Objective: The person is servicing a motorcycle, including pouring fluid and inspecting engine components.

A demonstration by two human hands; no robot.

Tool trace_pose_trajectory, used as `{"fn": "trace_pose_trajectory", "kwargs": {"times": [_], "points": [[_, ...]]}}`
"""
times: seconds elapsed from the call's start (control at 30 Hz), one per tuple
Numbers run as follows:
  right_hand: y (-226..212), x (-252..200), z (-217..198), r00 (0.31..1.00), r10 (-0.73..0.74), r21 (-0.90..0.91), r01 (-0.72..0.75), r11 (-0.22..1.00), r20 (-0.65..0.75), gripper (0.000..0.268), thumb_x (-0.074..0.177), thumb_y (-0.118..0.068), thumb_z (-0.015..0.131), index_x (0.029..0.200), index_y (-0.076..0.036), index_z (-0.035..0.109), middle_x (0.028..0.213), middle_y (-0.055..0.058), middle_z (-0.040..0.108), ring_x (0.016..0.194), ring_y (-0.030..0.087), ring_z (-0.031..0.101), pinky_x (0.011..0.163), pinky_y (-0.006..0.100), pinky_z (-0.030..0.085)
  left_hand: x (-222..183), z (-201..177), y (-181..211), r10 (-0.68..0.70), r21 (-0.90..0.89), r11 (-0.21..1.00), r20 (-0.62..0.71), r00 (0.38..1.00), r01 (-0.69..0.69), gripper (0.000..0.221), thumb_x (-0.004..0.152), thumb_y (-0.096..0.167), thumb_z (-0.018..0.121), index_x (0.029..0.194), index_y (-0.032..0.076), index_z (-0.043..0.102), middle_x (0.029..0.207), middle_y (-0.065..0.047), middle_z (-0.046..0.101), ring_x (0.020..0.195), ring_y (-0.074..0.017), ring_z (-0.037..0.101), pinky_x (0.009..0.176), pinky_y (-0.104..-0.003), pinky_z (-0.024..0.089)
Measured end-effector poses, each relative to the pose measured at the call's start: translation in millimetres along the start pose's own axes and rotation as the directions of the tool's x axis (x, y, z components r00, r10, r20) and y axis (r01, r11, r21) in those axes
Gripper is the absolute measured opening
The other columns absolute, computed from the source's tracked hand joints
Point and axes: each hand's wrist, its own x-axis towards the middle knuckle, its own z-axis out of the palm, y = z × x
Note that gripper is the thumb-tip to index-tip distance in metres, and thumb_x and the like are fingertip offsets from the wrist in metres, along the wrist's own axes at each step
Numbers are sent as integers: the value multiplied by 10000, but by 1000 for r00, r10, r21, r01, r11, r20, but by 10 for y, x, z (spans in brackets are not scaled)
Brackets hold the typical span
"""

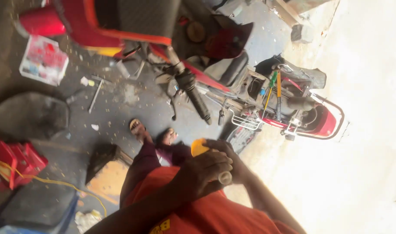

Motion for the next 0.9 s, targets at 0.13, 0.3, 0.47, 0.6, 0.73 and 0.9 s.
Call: {"fn": "trace_pose_trajectory", "kwargs": {"times": [0.13,0.3,0.47,0.6,0.73,0.9], "points": [[944,-488,261,934,-187,36,207,978,-303,771,715,-147,897,1420,-101,587,1471,137,589,1424,307,556,1232,442,422,297,244,-117,32,52,998,114,993,-39,637,819,260,832,1358,25,587,1371,-167,599,1329,-378,565,1137,-569,410],[1645,-396,327,828,-66,187,202,961,-557,862,681,-82,910,1424,-84,474,1431,152,586,1366,299,563,1153,449,457,-60,474,-1101,33,264,964,38,999,-42,671,833,229,819,1359,-32,493,1349,-249,539,1267,-454,522,1109,-599,389],[2708,91,361,651,-162,19,262,965,-742,876,665,-61,925,1406,-76,457,1393,137,594,1315,277,601,1105,445,515,-557,418,-2512,232,293,917,157,960,-270,445,928,171,816,1274,50,564,1238,-143,608,1144,-354,617,1021,-492,511],[3347,451,508,529,-216,-98,242,965,-821,832,704,-120,908,1385,-66,432,1349,113,617,1276,252,626,1092,425,538,-523,240,-3395,302,391,855,160,940,-341,260,930,133,768,1130,72,612,1057,-111,669,977,-327,670,886,-440,530],[3939,811,585,404,-288,-257,132,957,-868,761,726,-147,897,1350,-43,473,1320,131,629,1237,257,649,1068,416,555,-400,-87,-4731,0,480,877,-54,999,26,131,967,217,679,1043,111,662,945,-80,721,859,-249,708,760,-371,553],[4530,1136,1022,282,-305,-206,332,921,-910,769,761,-212,903,1373,-24,477,1323,138,644,1272,253,646,1111,411,547,137,-247,-5988,-57,365,919,-256,965,151,274,1031,333,672,1038,60,692,878,-55,736,775,-151,698,719,-326,550]]}}
